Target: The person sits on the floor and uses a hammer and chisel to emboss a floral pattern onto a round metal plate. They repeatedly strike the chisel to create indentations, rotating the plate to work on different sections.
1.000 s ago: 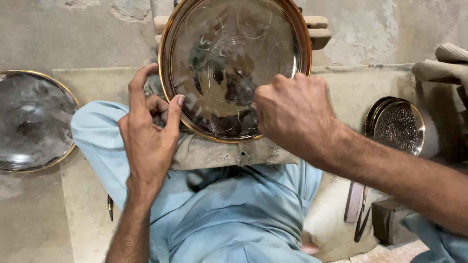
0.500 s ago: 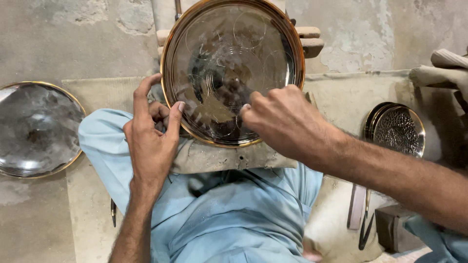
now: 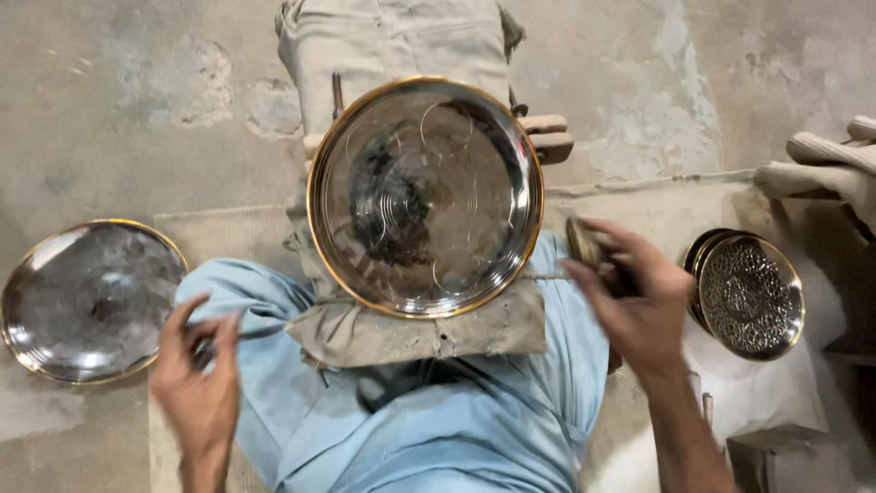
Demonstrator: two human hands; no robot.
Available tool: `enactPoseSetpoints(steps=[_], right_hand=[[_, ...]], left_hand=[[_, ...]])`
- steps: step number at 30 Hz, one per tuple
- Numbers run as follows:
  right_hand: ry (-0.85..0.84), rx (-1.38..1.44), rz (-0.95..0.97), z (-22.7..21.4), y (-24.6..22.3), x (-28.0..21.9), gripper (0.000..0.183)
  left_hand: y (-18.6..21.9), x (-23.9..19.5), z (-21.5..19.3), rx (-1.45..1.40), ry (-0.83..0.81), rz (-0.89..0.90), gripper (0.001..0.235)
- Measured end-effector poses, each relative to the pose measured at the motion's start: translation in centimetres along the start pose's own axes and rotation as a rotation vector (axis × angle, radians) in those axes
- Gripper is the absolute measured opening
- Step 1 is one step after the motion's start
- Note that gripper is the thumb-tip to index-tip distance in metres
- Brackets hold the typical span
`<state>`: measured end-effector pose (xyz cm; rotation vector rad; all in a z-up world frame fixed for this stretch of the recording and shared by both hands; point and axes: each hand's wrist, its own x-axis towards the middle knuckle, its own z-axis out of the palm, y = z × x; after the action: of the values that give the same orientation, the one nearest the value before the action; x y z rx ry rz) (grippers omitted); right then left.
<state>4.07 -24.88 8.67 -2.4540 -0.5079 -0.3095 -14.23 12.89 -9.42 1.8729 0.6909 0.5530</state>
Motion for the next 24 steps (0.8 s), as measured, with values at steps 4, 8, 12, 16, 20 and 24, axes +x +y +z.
enactPoseSetpoints(steps=[4, 8, 12, 16, 20, 24], right_hand=[[0.199, -0.029, 0.341, -0.9, 10.3, -4.2, 0.039], [0.027, -0.100, 0.687, 0.1, 19.3, -8.8, 0.039], [-0.137, -0.425, 0.701, 0.6, 22.7, -12.2, 0.041], [-0.131, -0.361, 0.654, 0.8, 22.7, -13.0, 0.042], [-0.062, -0.548, 0.444, 0.8, 22.6, -11.7, 0.045], [-0.055, -0.107, 0.622, 0.5, 19.5, -7.4, 0.031]], left_hand=[[-11.3, -4.6, -3.4, -0.085, 0.155, -0.181, 0.032], [-15.5, -6.3, -3.7, -0.056, 0.158, -0.578, 0.030], [-12.1, -5.0, -3.8, -0.050, 0.129, -0.786, 0.028], [-9.0, -4.5, -4.3, -0.058, 0.127, -0.828, 0.026], [-10.5, -4.7, -3.9, -0.078, 0.120, -0.765, 0.024], [-10.7, -5.1, -4.4, -0.142, 0.120, -0.572, 0.023]])
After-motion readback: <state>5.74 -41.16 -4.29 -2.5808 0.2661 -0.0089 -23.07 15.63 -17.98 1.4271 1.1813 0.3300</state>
